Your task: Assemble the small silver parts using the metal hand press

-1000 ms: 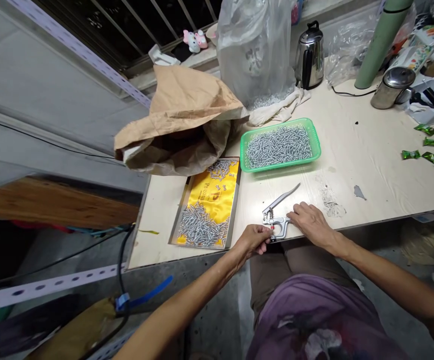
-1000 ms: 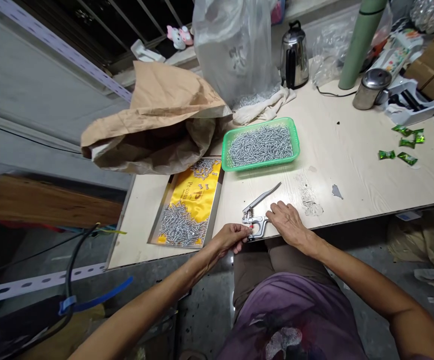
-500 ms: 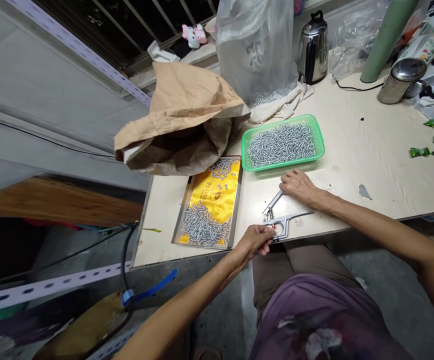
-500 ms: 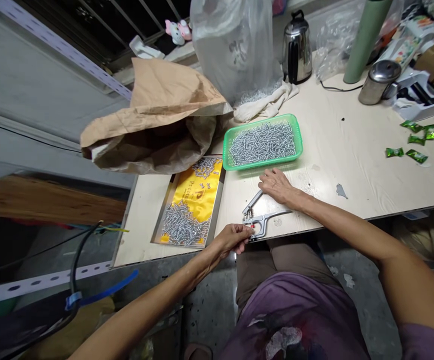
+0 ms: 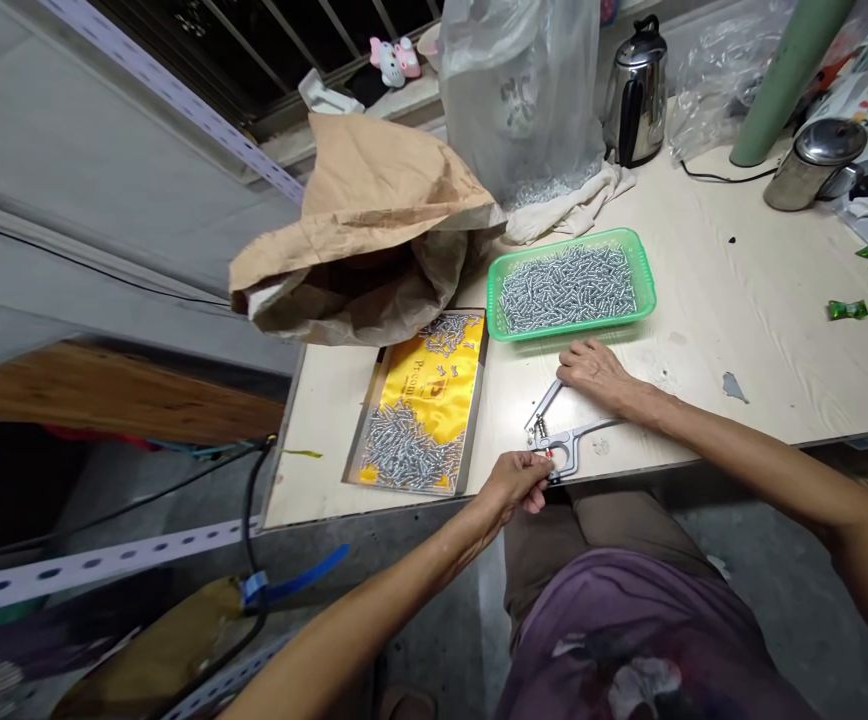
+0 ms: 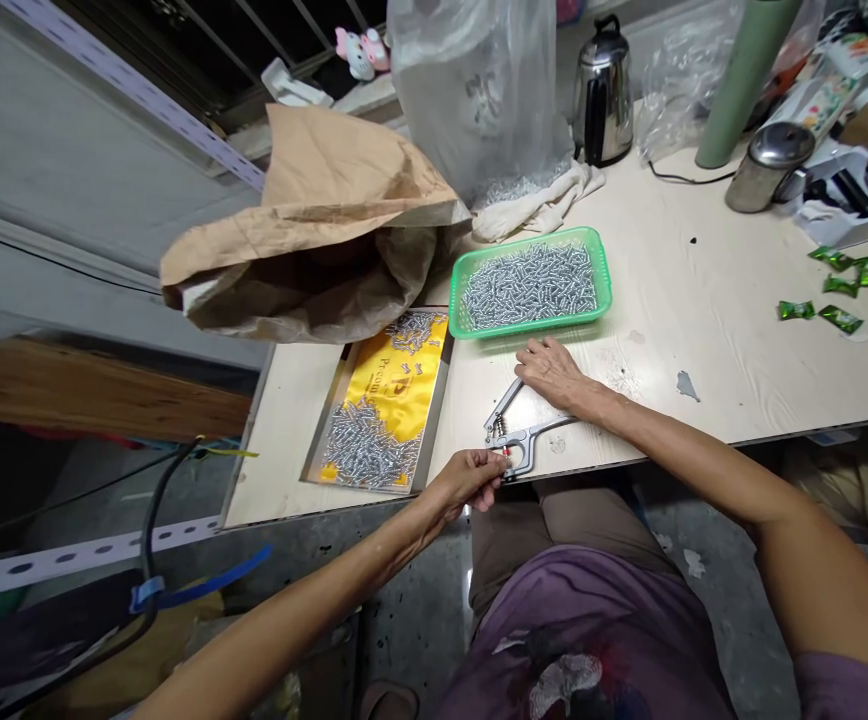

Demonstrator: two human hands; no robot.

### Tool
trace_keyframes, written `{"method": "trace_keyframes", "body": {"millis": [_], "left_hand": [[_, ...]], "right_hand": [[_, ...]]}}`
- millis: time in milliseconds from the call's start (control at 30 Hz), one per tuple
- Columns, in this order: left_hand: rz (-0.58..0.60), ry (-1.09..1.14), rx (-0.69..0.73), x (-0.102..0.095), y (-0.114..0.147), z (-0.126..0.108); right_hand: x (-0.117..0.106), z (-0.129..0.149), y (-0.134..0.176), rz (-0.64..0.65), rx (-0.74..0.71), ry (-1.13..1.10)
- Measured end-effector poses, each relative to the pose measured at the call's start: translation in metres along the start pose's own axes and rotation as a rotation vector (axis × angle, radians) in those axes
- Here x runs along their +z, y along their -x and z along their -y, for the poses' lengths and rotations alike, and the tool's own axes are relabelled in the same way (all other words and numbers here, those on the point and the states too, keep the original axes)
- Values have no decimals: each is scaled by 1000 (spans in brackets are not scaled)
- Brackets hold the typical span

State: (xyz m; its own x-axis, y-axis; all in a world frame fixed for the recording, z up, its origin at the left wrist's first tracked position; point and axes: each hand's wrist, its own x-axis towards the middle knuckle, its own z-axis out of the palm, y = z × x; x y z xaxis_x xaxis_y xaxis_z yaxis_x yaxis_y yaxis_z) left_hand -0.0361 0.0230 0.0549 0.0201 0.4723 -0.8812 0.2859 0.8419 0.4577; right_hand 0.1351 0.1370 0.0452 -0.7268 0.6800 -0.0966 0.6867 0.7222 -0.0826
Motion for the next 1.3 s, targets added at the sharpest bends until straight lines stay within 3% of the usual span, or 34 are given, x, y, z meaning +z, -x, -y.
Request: {"method": "trace_keyframes", "body": {"millis": [167,333,633,767,833,933,1000,1067,1133,1300], "left_hand": [[22,14,-17,-2,-2,0],[26,26,-10,-3,-4,2],[19,5,23,-5,-14,9],[-24,-173,86,-10,-8,12],[-146,-374,204,-11,-3,12],[-389,-661,619,-8,1,9],[-442,-800,916,-1,-3,2],[-411,-921,1090,7,-13,-7],[-358,-1030,1142,12,-26,-16],[-268,-1261,1073,16,-37,-34]], "right_hand": [[-11,-4,15,16,-88,-96],[-4,-12,26,53,-166,-101],[-4,-2,43,67,-126,-94],[-11,5,48,106,-45,-165],[-13,9,50,132,-6,-187],[-16,15,54,130,20,-193],[-16,19,56,120,33,-189],[-17,21,60,110,48,-185],[-19,22,65,91,49,-195],[-25,22,79,122,139,-174]]}}
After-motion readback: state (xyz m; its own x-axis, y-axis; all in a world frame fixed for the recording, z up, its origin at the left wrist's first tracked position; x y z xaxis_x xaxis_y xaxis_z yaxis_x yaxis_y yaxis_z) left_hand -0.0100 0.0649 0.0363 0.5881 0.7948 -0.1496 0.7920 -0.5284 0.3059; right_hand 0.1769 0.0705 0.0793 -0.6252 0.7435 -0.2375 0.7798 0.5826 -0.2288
